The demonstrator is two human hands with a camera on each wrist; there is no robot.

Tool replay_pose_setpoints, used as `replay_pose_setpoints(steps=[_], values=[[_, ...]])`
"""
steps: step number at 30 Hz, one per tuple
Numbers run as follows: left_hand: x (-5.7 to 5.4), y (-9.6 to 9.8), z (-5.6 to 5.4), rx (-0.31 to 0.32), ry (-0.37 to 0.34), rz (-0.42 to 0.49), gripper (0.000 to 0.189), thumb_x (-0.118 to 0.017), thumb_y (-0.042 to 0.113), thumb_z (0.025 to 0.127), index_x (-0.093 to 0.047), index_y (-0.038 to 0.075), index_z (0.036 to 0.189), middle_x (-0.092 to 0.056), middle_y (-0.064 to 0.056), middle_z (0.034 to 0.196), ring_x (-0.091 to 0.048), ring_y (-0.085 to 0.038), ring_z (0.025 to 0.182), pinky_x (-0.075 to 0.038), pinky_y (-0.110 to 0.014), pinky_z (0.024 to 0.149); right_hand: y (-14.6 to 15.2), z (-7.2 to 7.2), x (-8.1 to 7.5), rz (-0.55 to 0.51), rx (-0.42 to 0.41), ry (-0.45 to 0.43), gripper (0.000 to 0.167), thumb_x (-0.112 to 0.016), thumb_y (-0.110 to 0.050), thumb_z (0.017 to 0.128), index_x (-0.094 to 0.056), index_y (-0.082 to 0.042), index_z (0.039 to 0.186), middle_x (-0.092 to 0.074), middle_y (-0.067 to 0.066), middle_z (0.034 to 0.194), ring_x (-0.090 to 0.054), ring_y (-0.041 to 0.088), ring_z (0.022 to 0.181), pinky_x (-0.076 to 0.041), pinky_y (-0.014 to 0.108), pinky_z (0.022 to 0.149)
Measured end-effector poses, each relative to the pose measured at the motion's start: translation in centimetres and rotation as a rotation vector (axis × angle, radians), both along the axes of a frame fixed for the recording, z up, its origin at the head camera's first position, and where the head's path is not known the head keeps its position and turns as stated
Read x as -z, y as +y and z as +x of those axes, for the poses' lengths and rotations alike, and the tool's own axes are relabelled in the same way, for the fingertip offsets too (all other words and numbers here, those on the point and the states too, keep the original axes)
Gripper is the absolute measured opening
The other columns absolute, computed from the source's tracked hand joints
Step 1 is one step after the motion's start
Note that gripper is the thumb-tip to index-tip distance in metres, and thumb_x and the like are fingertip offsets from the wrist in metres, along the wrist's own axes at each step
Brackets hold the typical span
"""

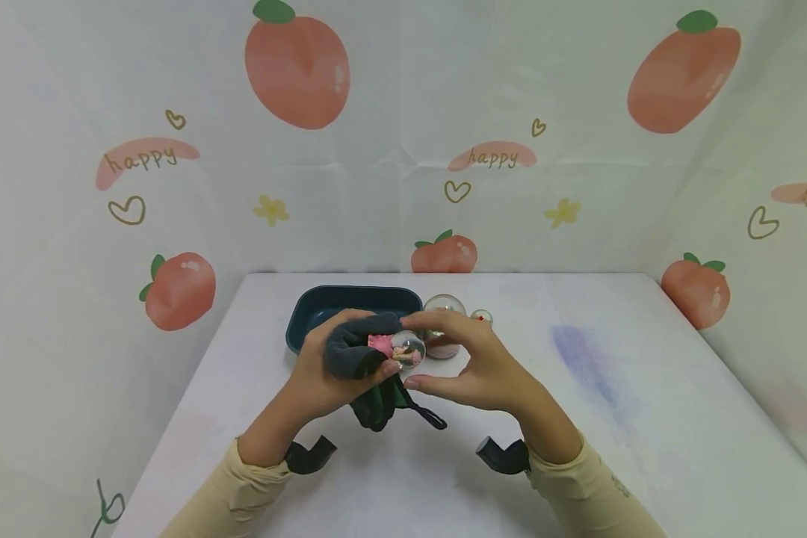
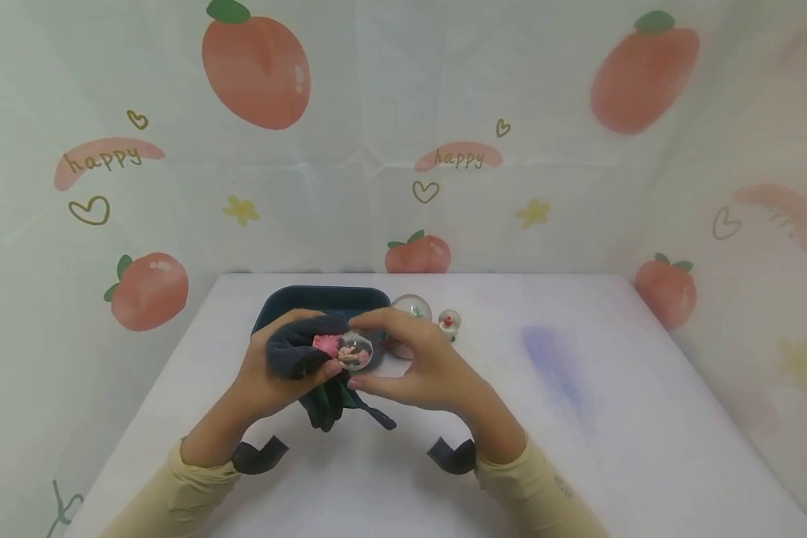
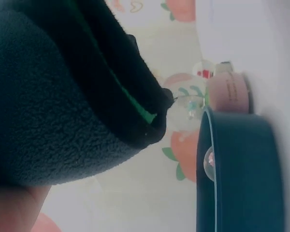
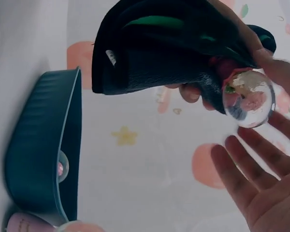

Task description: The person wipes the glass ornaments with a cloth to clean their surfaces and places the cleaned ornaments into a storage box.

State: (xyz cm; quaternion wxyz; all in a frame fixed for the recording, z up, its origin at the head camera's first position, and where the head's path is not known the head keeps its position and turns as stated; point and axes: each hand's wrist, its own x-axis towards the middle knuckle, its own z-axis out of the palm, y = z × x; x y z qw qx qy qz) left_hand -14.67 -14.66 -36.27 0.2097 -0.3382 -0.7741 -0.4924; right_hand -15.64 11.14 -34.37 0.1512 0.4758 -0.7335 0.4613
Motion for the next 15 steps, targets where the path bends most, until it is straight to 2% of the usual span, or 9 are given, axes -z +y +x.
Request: replay_pose_setpoints(steps=[2,5,9,12,15], values=[[-0.01,-0.04,-0.04,-0.009,0.004,-0.001,0.062,-0.097,0.011,0.074,-0.066,0.012,0.128,-0.075,-0.002,0.116,-0.07,-0.015,0.104,-0.061,-0.031,0.089,-0.05,-0.1,-0.06,-0.014,-0.024,0.057,0.061,-0.093,-0.002,0.078,-0.068,-0.005,0.134,-0.07,0.012,0.134,-0.068,0.022,0.122,-0.057,0.032,0.104],[0.07,-0.09,-0.1,-0.012,-0.006,0.005,0.062,-0.097,0.011,0.075,-0.066,0.012,0.128,-0.075,-0.002,0.115,-0.071,-0.015,0.102,-0.061,-0.031,0.087,-0.18,-0.15,-0.02,-0.036,-0.046,0.086,0.055,-0.089,0.004,0.08,-0.069,-0.003,0.131,-0.07,0.013,0.132,-0.068,0.023,0.12,-0.061,0.03,0.097],[0.11,-0.11,-0.03,0.002,-0.027,0.01,0.062,-0.097,0.011,0.074,-0.066,0.012,0.128,-0.075,-0.002,0.114,-0.07,-0.015,0.101,-0.061,-0.033,0.085,-0.23,-0.01,0.07,-0.03,-0.044,0.046,0.052,-0.085,0.01,0.082,-0.067,0.001,0.13,-0.073,0.014,0.119,-0.073,0.019,0.1,-0.065,0.029,0.08],[0.06,-0.09,0.04,0.012,-0.043,0.002,0.063,-0.098,0.012,0.074,-0.065,0.013,0.128,-0.074,-0.001,0.113,-0.07,-0.015,0.101,-0.061,-0.033,0.085,-0.16,0.12,-0.05,0.001,-0.003,0.002,0.051,-0.084,0.006,0.085,-0.064,0.0,0.131,-0.076,0.011,0.107,-0.075,0.017,0.09,-0.065,0.028,0.076],[0.08,-0.07,0.0,0.019,-0.042,0.003,0.064,-0.098,0.011,0.073,-0.066,0.012,0.128,-0.075,-0.001,0.113,-0.07,-0.015,0.101,-0.061,-0.033,0.087,-0.07,0.09,-0.17,0.01,0.032,-0.012,0.053,-0.086,0.003,0.085,-0.063,-0.004,0.132,-0.078,0.009,0.103,-0.078,0.016,0.091,-0.065,0.029,0.075]])
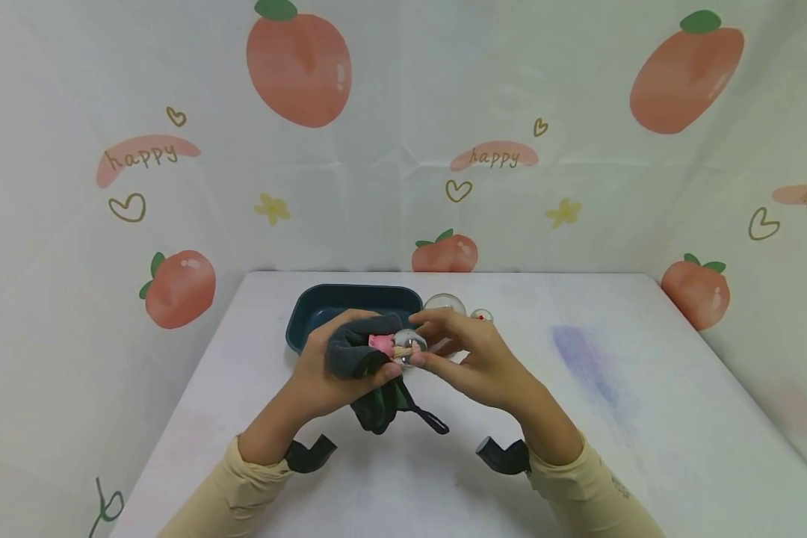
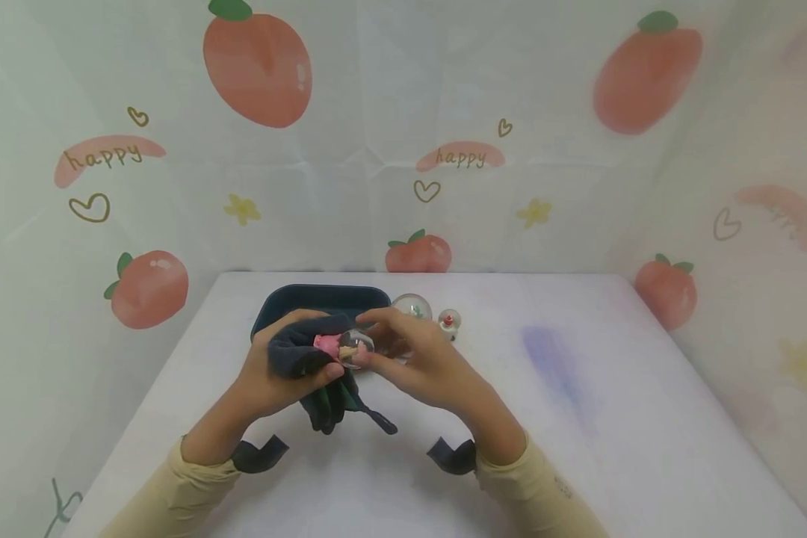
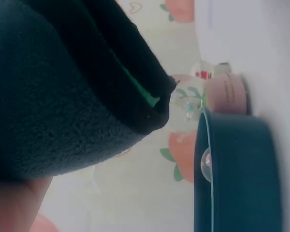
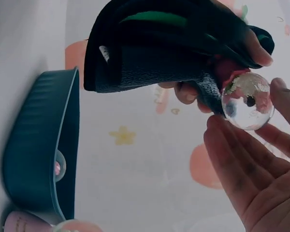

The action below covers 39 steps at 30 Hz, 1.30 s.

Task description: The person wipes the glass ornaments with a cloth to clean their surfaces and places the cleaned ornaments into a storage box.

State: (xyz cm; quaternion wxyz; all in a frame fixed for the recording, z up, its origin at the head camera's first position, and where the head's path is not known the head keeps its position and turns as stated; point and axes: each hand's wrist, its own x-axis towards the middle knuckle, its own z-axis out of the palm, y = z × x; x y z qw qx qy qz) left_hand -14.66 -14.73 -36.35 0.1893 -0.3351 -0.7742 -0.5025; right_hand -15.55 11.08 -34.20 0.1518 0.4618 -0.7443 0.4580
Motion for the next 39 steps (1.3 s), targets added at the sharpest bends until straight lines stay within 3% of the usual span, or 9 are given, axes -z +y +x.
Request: replay_pose_setpoints(steps=[6,10,13,17,21,25,33,35,39], values=[[0.11,0.07,-0.08,-0.008,0.029,0.002,0.064,-0.098,0.011,0.073,-0.066,0.012,0.129,-0.075,-0.002,0.116,-0.071,-0.016,0.104,-0.061,-0.032,0.089,0.06,-0.41,-0.12,-0.094,-0.093,0.089,0.06,-0.091,0.004,0.077,-0.066,-0.002,0.132,-0.07,0.019,0.131,-0.068,0.025,0.122,-0.063,0.036,0.094],[0.22,0.03,0.0,-0.012,0.018,0.011,0.063,-0.097,0.01,0.074,-0.066,0.013,0.129,-0.075,-0.002,0.117,-0.071,-0.016,0.105,-0.061,-0.032,0.089,0.04,-0.39,0.06,-0.089,-0.125,0.136,0.056,-0.088,0.009,0.077,-0.069,-0.004,0.128,-0.07,0.019,0.134,-0.066,0.027,0.128,-0.055,0.03,0.107],[0.2,-0.01,0.15,-0.019,-0.005,0.019,0.062,-0.097,0.01,0.075,-0.067,0.013,0.129,-0.075,-0.002,0.117,-0.071,-0.015,0.105,-0.061,-0.032,0.089,-0.01,-0.3,0.21,-0.068,-0.125,0.128,0.052,-0.087,0.011,0.079,-0.071,-0.005,0.126,-0.073,0.016,0.13,-0.071,0.025,0.119,-0.057,0.027,0.101],[0.04,0.05,0.31,-0.022,-0.019,0.023,0.061,-0.096,0.01,0.076,-0.067,0.013,0.13,-0.075,-0.002,0.117,-0.071,-0.016,0.105,-0.061,-0.034,0.089,-0.03,-0.16,0.22,-0.067,-0.122,0.078,0.05,-0.086,0.012,0.08,-0.071,0.0,0.126,-0.075,0.015,0.121,-0.076,0.022,0.102,-0.064,0.028,0.082],[-0.12,0.19,0.37,-0.01,-0.014,0.002,0.063,-0.096,0.01,0.076,-0.066,0.014,0.131,-0.075,-0.002,0.116,-0.07,-0.015,0.104,-0.061,-0.034,0.088,0.07,0.08,0.15,-0.062,-0.058,0.017,0.042,-0.085,0.006,0.085,-0.071,0.0,0.124,-0.078,0.01,0.106,-0.077,0.018,0.09,-0.065,0.027,0.072],[-0.21,0.18,0.4,0.003,-0.008,0.005,0.064,-0.097,0.009,0.075,-0.066,0.013,0.13,-0.075,-0.002,0.116,-0.07,-0.016,0.103,-0.061,-0.032,0.089,-0.01,0.13,0.11,-0.058,-0.025,-0.022,0.036,-0.082,0.001,0.09,-0.071,-0.002,0.123,-0.079,0.01,0.107,-0.078,0.017,0.09,-0.065,0.028,0.073],[-0.13,0.13,0.31,-0.021,0.007,0.009,0.062,-0.097,0.01,0.075,-0.067,0.012,0.13,-0.075,-0.003,0.117,-0.071,-0.015,0.104,-0.06,-0.031,0.089,-0.1,-0.18,0.15,-0.105,-0.11,0.107,0.058,-0.09,0.005,0.078,-0.069,-0.005,0.131,-0.066,0.021,0.14,-0.063,0.029,0.132,-0.06,0.033,0.1],[-0.15,0.11,0.28,-0.023,0.006,0.016,0.062,-0.096,0.009,0.075,-0.067,0.011,0.13,-0.075,-0.003,0.116,-0.071,-0.016,0.104,-0.061,-0.03,0.089,-0.14,-0.22,0.15,-0.105,-0.106,0.137,0.056,-0.089,0.007,0.078,-0.071,-0.005,0.129,-0.069,0.019,0.136,-0.065,0.027,0.129,-0.058,0.03,0.102],[-0.29,0.05,0.32,-0.03,0.01,0.016,0.062,-0.096,0.008,0.075,-0.066,0.011,0.13,-0.075,-0.003,0.115,-0.071,-0.015,0.102,-0.061,-0.03,0.088,-0.21,-0.21,0.17,-0.097,-0.106,0.112,0.053,-0.089,0.011,0.076,-0.071,0.001,0.126,-0.075,0.016,0.121,-0.076,0.023,0.106,-0.063,0.028,0.088]])
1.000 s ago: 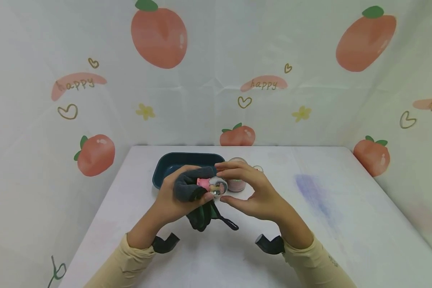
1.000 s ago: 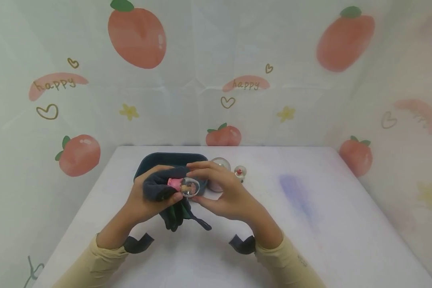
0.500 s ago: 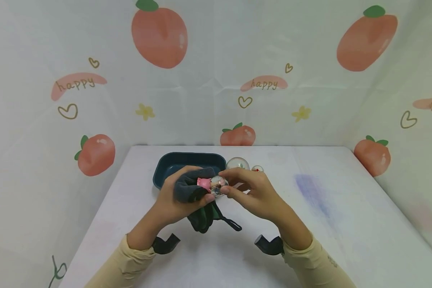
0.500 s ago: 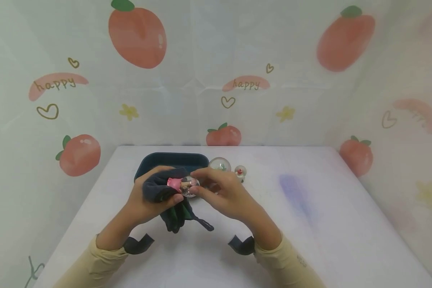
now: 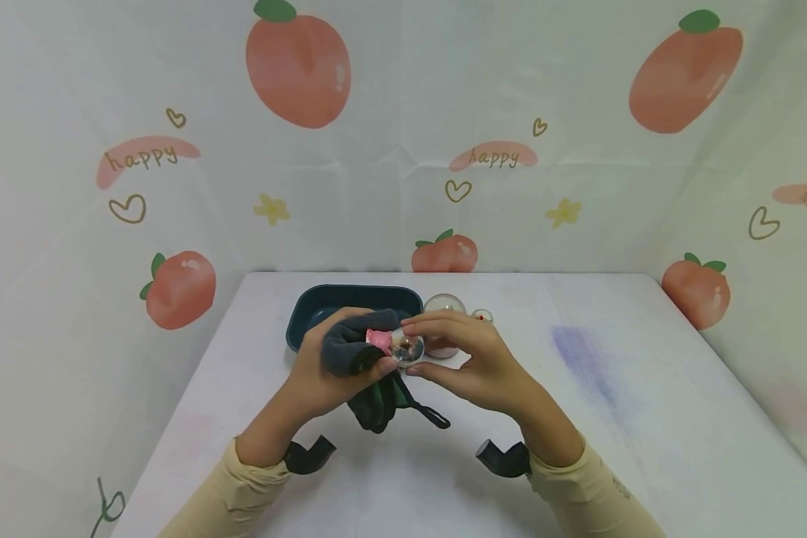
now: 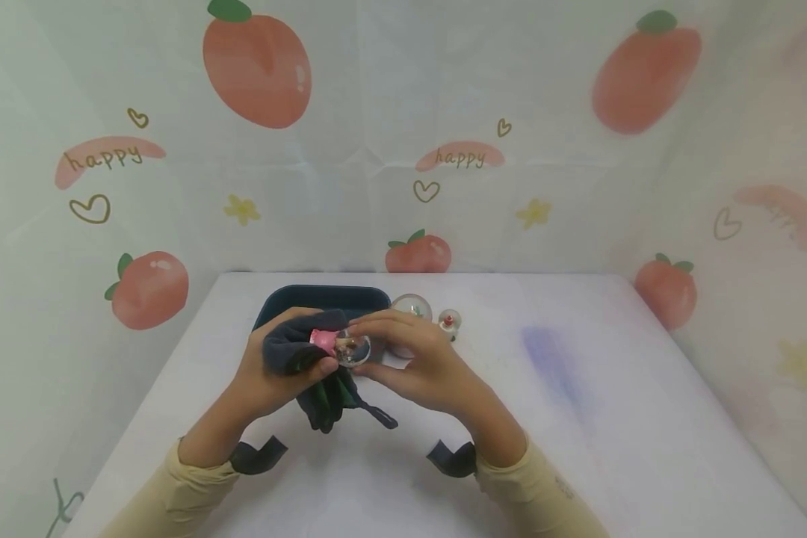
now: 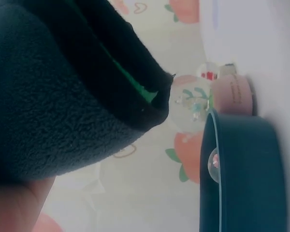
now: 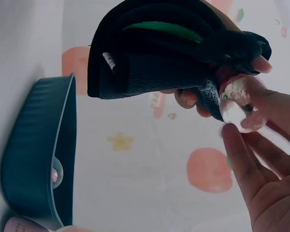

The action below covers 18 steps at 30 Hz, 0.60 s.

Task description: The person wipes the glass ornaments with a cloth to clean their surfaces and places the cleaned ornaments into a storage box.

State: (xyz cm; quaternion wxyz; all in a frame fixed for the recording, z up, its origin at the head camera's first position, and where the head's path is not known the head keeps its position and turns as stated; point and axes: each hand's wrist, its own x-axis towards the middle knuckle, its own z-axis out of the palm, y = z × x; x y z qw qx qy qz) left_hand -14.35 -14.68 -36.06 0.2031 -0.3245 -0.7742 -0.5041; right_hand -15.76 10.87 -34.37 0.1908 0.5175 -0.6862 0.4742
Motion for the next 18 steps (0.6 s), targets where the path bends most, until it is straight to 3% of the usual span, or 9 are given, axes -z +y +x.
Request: replay_pose_setpoints(steps=[4,8,12,14,18], values=[[-0.1,-0.07,0.11,0.012,0.005,-0.011,0.065,-0.097,0.008,0.073,-0.066,0.012,0.13,-0.075,-0.002,0.114,-0.07,-0.015,0.101,-0.061,-0.031,0.086,0.0,0.24,0.02,0.024,-0.006,-0.137,0.047,-0.084,0.012,0.082,-0.069,0.007,0.127,-0.077,0.014,0.1,-0.078,0.02,0.081,-0.064,0.028,0.067],[-0.12,-0.05,0.09,0.02,0.004,-0.011,0.066,-0.097,0.008,0.073,-0.065,0.012,0.131,-0.075,-0.003,0.115,-0.07,-0.015,0.101,-0.061,-0.031,0.087,0.0,0.5,-0.02,0.05,0.025,-0.229,0.04,-0.078,0.009,0.09,-0.069,0.007,0.129,-0.078,0.012,0.095,-0.077,0.017,0.076,-0.064,0.028,0.062],[-0.08,0.0,0.05,0.01,0.009,0.002,0.065,-0.097,0.008,0.074,-0.066,0.011,0.13,-0.075,-0.003,0.115,-0.07,-0.015,0.101,-0.061,-0.03,0.088,0.1,0.46,-0.07,0.04,0.058,-0.158,0.051,-0.086,0.003,0.085,-0.069,0.0,0.133,-0.076,0.013,0.117,-0.075,0.017,0.1,-0.066,0.033,0.073],[-0.06,0.03,0.04,0.007,0.01,0.011,0.065,-0.097,0.008,0.073,-0.066,0.011,0.13,-0.075,-0.004,0.115,-0.07,-0.016,0.102,-0.06,-0.029,0.089,0.19,0.35,-0.07,0.026,0.053,-0.087,0.056,-0.09,0.001,0.081,-0.069,-0.002,0.133,-0.073,0.015,0.128,-0.071,0.021,0.116,-0.065,0.033,0.087],[-0.02,0.01,-0.05,0.01,0.002,0.028,0.064,-0.097,0.006,0.073,-0.067,0.01,0.129,-0.075,-0.004,0.115,-0.071,-0.016,0.102,-0.06,-0.028,0.089,0.11,0.1,-0.11,0.009,0.004,0.011,0.054,-0.091,0.005,0.078,-0.071,-0.001,0.128,-0.07,0.019,0.133,-0.067,0.025,0.127,-0.057,0.03,0.103]])
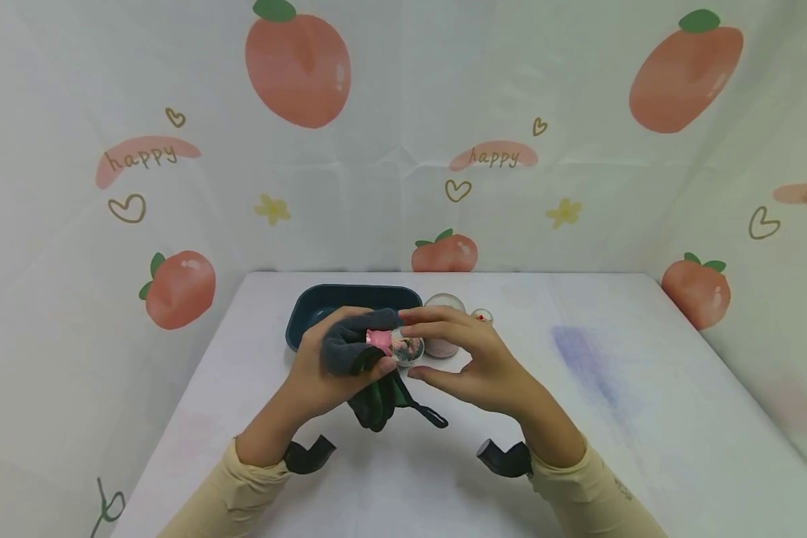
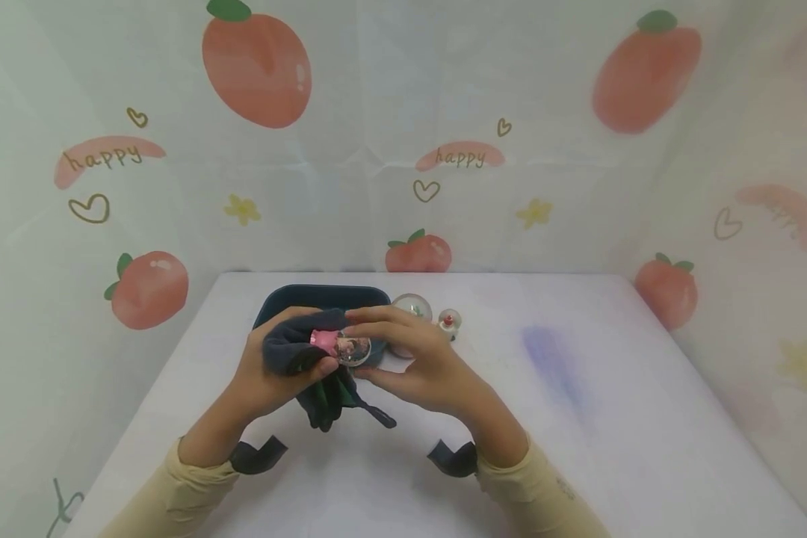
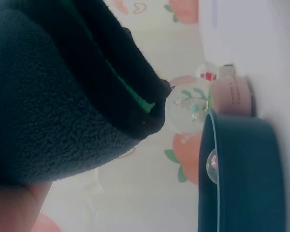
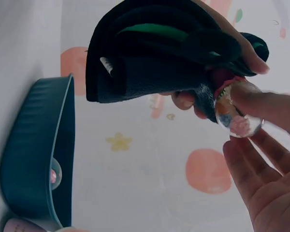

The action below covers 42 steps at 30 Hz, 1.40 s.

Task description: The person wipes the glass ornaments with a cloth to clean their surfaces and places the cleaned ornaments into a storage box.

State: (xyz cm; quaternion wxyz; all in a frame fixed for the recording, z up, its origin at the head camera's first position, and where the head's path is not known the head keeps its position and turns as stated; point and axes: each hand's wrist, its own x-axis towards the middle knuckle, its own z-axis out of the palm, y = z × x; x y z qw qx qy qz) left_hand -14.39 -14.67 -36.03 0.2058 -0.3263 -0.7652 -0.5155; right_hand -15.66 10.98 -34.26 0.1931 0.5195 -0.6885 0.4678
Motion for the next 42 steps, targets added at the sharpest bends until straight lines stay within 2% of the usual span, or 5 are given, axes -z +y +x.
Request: replay_pose_setpoints(steps=[11,19,28,38,42], values=[[-0.1,0.1,0.05,0.004,0.025,-0.011,0.065,-0.097,0.006,0.072,-0.067,0.01,0.129,-0.075,-0.005,0.115,-0.07,-0.016,0.101,-0.06,-0.029,0.089,0.06,0.18,0.11,0.078,0.04,-0.129,0.043,-0.081,0.003,0.09,-0.069,0.005,0.132,-0.077,0.013,0.113,-0.077,0.017,0.091,-0.065,0.03,0.074],[-0.23,0.08,0.12,-0.029,0.027,-0.017,0.064,-0.097,0.008,0.072,-0.067,0.01,0.129,-0.075,-0.005,0.116,-0.071,-0.016,0.104,-0.059,-0.027,0.091,-0.11,0.02,0.21,0.016,0.024,-0.02,0.06,-0.092,0.001,0.078,-0.069,-0.002,0.133,-0.068,0.015,0.139,-0.064,0.025,0.13,-0.057,0.03,0.104],[-0.17,0.08,0.32,-0.033,0.013,-0.035,0.064,-0.097,0.009,0.073,-0.067,0.011,0.129,-0.075,-0.003,0.115,-0.07,-0.015,0.102,-0.06,-0.033,0.087,-0.01,0.37,0.09,0.064,0.047,-0.104,0.046,-0.084,0.004,0.087,-0.069,0.004,0.13,-0.077,0.01,0.108,-0.077,0.016,0.088,-0.065,0.028,0.077],[-0.23,0.02,0.19,-0.029,0.046,-0.009,0.063,-0.098,0.013,0.073,-0.067,0.009,0.128,-0.075,-0.005,0.115,-0.071,-0.015,0.102,-0.059,-0.026,0.09,-0.06,0.15,0.29,0.03,0.038,-0.029,0.061,-0.092,0.002,0.078,-0.068,-0.001,0.134,-0.07,0.015,0.136,-0.069,0.023,0.122,-0.062,0.03,0.094],[-0.23,0.04,0.25,-0.028,0.034,-0.01,0.064,-0.098,0.01,0.072,-0.067,0.009,0.128,-0.076,-0.004,0.114,-0.071,-0.015,0.101,-0.06,-0.029,0.087,-0.03,0.04,0.16,0.035,0.019,-0.002,0.057,-0.091,0.006,0.076,-0.071,0.003,0.129,-0.075,0.013,0.123,-0.075,0.021,0.11,-0.061,0.027,0.093]])
